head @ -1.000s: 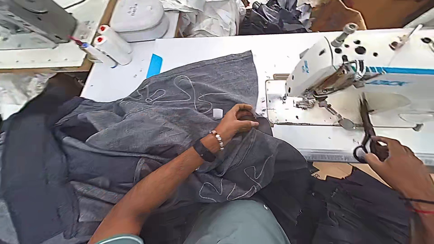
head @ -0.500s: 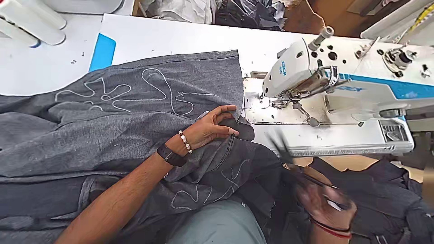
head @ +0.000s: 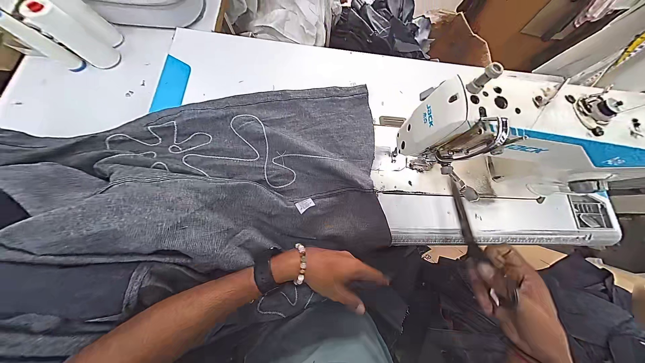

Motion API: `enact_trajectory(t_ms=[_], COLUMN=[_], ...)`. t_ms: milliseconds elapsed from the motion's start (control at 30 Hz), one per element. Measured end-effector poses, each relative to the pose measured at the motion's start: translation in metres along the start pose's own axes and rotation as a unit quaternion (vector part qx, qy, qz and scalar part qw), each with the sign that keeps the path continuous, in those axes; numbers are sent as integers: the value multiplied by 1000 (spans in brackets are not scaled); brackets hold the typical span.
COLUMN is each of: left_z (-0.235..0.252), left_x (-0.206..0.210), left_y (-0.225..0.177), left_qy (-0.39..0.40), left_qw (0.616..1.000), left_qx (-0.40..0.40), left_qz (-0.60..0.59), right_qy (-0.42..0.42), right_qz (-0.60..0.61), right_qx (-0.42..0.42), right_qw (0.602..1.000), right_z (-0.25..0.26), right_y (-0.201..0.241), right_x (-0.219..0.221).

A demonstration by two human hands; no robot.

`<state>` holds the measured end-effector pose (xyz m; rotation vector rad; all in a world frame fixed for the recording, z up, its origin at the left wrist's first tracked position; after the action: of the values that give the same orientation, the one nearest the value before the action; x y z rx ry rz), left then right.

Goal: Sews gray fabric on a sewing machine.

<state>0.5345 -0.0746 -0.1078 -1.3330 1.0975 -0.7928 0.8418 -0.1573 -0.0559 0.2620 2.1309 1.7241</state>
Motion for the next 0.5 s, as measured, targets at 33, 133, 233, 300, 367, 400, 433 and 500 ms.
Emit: enact_trajectory(t_ms=[33, 133, 233, 300, 367, 400, 433, 500], left_z=[8, 45, 91, 105, 108, 106, 100, 84], left_x=[-3, -84, -219, -289, -323, -332, -328, -294], left_y=[-9, -41, -41, -16, 18, 30, 41, 50], left_qy=[30, -149, -388, -449, -453, -464, -474, -480], left_qw=[999, 976, 843, 757, 724, 720, 722, 730], left_qx=[18, 48, -45, -126, -166, -167, -162, -133], left_qz=[28, 149, 369, 458, 493, 489, 477, 468], right_qy=[-55, -104, -93, -44, 65, 102, 116, 73], right_qz=[-122, -495, -605, -531, -432, -410, -391, -316], right_qx=[-24, -24, -132, -269, -374, -430, -484, -570], right_qw=[991, 862, 779, 802, 818, 798, 774, 755], right_z=[16, 66, 72, 53, 24, 14, 1, -26], right_y=[-2, -5, 22, 32, 11, -10, -37, -85], right_x=[-13, -39, -4, 59, 130, 157, 170, 162])
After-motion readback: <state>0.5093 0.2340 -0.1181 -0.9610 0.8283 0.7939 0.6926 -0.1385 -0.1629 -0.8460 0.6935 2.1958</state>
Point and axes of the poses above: each hand's wrist, its own z-axis towards the middle knuckle, its own x-axis out of the palm, y = z × x, the point moved 3 cm from there along z, towards the middle knuckle, and after that the axes turned 15 degrees about -y, right-handed, at the moved point
